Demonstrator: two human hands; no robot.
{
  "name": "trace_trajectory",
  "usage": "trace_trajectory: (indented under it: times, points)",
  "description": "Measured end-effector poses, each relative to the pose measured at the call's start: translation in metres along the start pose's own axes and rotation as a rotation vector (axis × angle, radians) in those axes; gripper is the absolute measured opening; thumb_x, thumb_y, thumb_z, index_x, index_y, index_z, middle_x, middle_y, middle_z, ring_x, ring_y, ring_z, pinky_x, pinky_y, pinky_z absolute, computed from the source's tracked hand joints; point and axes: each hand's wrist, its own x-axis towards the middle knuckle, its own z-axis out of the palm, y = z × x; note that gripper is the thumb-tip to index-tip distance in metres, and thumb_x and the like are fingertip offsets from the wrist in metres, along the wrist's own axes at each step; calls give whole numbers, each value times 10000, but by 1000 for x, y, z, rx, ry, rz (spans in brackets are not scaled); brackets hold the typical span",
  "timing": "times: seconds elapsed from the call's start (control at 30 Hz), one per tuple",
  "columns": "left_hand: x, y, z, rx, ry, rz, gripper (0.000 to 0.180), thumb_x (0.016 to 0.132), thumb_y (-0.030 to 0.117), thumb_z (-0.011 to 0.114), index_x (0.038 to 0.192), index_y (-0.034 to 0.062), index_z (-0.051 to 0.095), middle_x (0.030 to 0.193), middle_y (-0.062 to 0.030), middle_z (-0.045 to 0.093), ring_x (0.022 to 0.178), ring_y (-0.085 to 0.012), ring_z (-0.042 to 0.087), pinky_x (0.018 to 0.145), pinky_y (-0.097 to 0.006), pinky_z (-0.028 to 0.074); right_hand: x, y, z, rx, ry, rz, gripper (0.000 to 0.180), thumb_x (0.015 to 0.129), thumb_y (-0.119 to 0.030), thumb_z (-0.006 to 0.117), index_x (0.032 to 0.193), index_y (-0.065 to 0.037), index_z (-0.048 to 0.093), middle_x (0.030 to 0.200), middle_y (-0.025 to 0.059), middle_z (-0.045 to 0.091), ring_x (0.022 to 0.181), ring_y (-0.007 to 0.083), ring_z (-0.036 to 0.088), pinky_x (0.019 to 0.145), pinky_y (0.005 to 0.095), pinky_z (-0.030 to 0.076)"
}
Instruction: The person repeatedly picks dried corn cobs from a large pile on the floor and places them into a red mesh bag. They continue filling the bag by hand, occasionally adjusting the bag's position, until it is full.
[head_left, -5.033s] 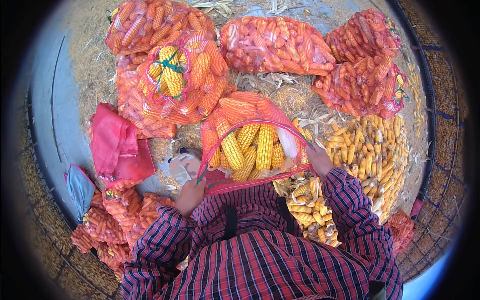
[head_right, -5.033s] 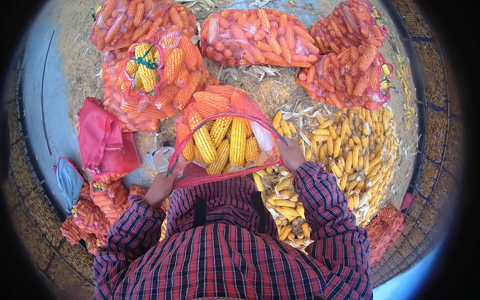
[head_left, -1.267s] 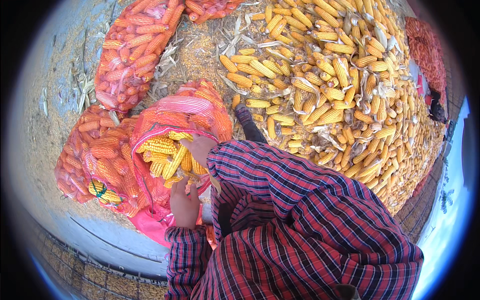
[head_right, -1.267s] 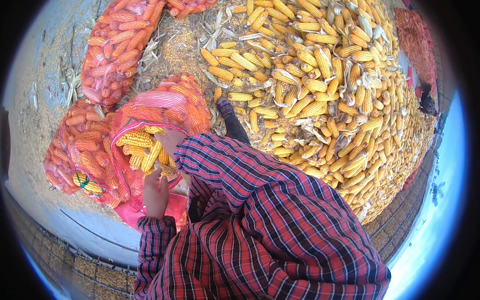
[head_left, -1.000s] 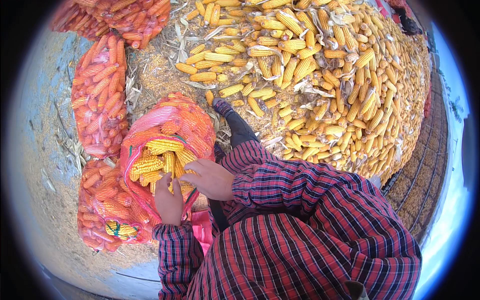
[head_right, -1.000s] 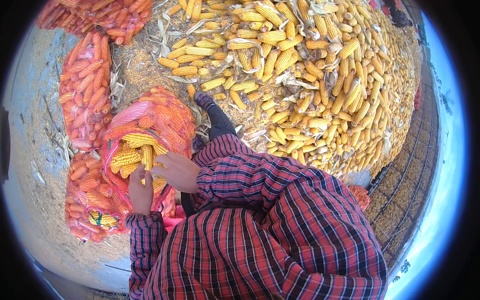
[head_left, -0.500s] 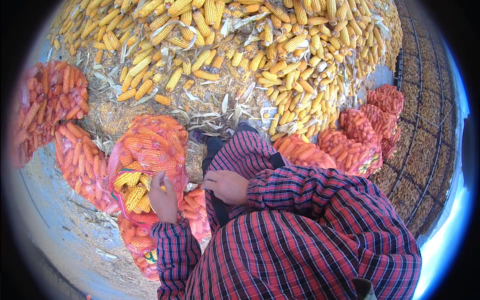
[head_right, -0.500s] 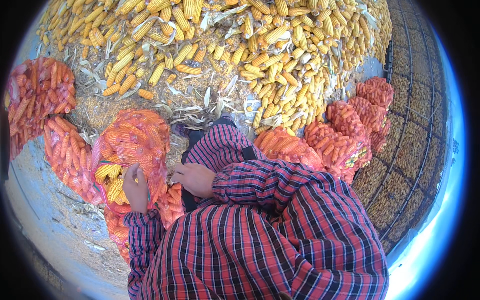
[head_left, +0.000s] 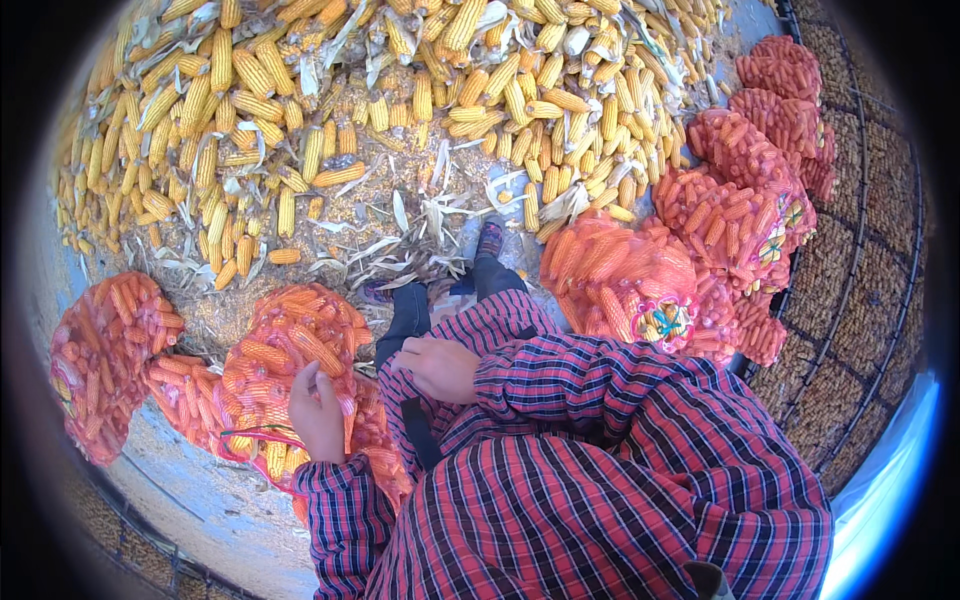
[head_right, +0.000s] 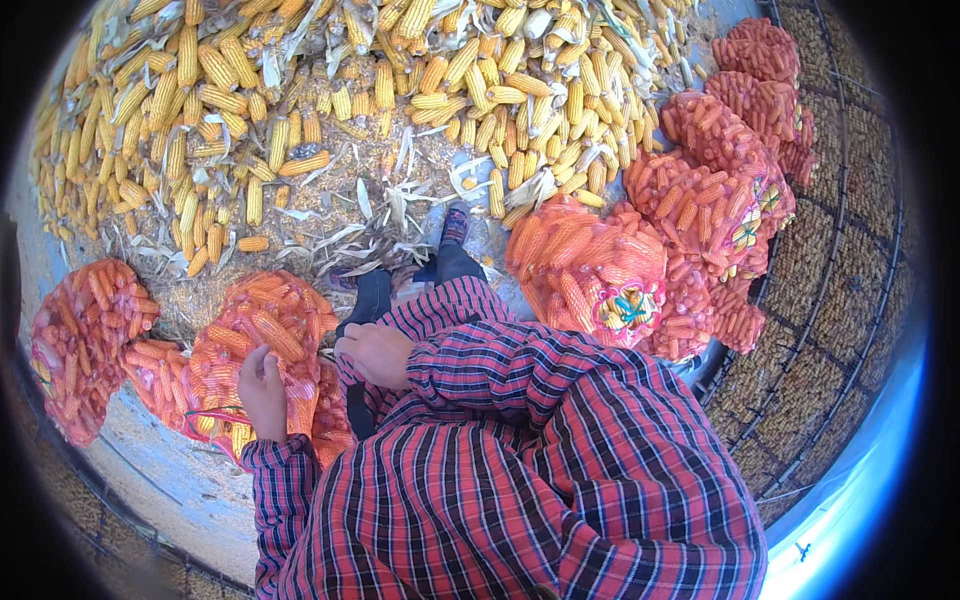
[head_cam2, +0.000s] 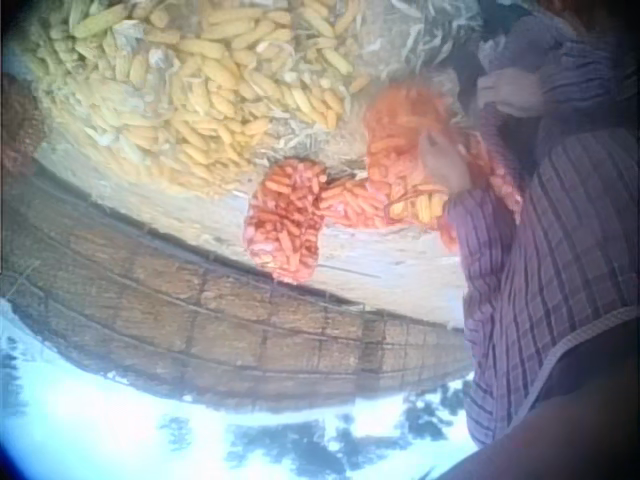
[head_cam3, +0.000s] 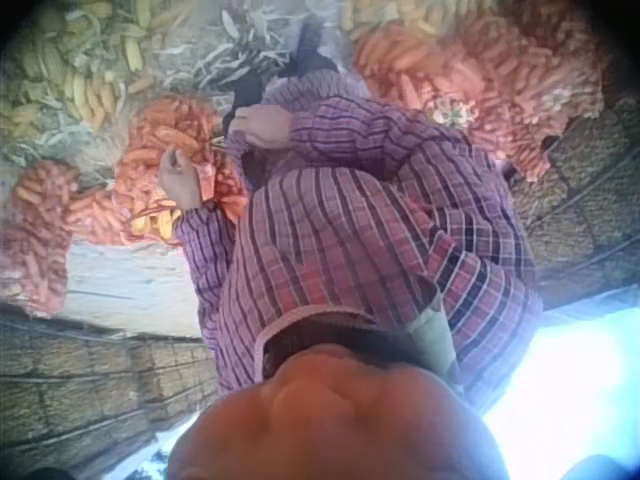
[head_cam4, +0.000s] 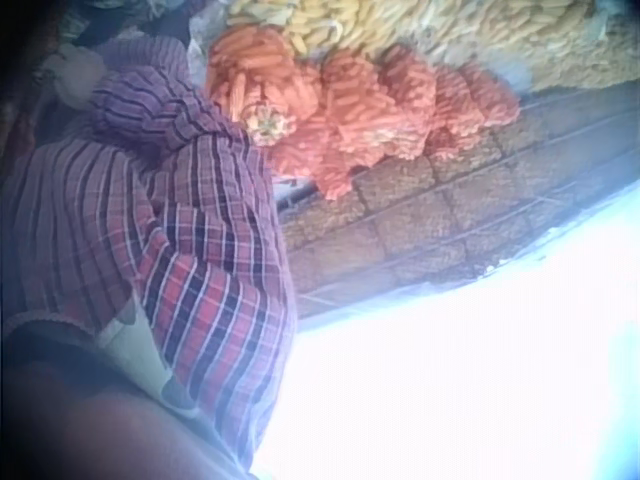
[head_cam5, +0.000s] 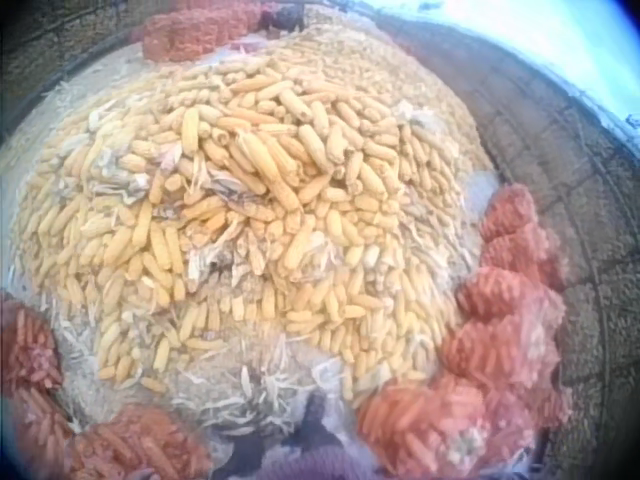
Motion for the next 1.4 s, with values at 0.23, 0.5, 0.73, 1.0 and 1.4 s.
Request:
trace_trajectory:
  times: [0.23, 0.5, 0.73, 1.0, 1.4]
  points:
    - [35, 106, 93, 133, -198, 132, 272, 964, 143, 566, 1147, -35, 661, 1001, -174, 704, 894, -233, 685, 789, -346, 528, -52, 135, -97, 98, 320, 320, 276, 836, -45, 554, 1104, -83, 611, 992, 138, 584, 937, 345, 622, 800, 437, 510]
    - [125, 138, 270, 271, -571, 320, 270, 945, 147, 586, 1175, 19, 648, 978, -168, 705, 883, -305, 686, 776, -380, 530, -122, 372, -126, 49, 731, 1298, 302, 841, -140, 593, 1115, -43, 674, 1045, 220, 672, 982, 380, 659, 870, 446, 516]
    - [200, 82, 386, 391, -643, 428, 263, 933, 127, 600, 1167, 17, 645, 914, -153, 699, 815, -280, 688, 737, -381, 531, -145, 561, -63, 175, 542, 1833, 319, 863, -202, 614, 1083, 19, 682, 1107, 273, 672, 1048, 385, 661, 918, 454, 516]
    - [233, 37, 505, 392, -841, 463, 238, 936, 112, 571, 1141, 21, 651, 1003, -182, 679, 892, -328, 667, 793, -413, 516, -189, 635, -34, -424, 269, 1970, 1137, 555, -579, 872, 1396, 34, 417, 1420, 216, 341, 1326, 352, 363, 1118, 460, 351]
    - [230, 52, 567, 222, -938, 668, 227, 918, 98, 588, 1119, 16, 657, 994, -181, 676, 862, -336, 666, 778, -409, 524, -165, 600, -25, 88, 521, 1783, 966, 607, -705, 739, 1380, -158, 549, 1364, 320, 375, 1250, 468, 378, 1082, 507, 355]
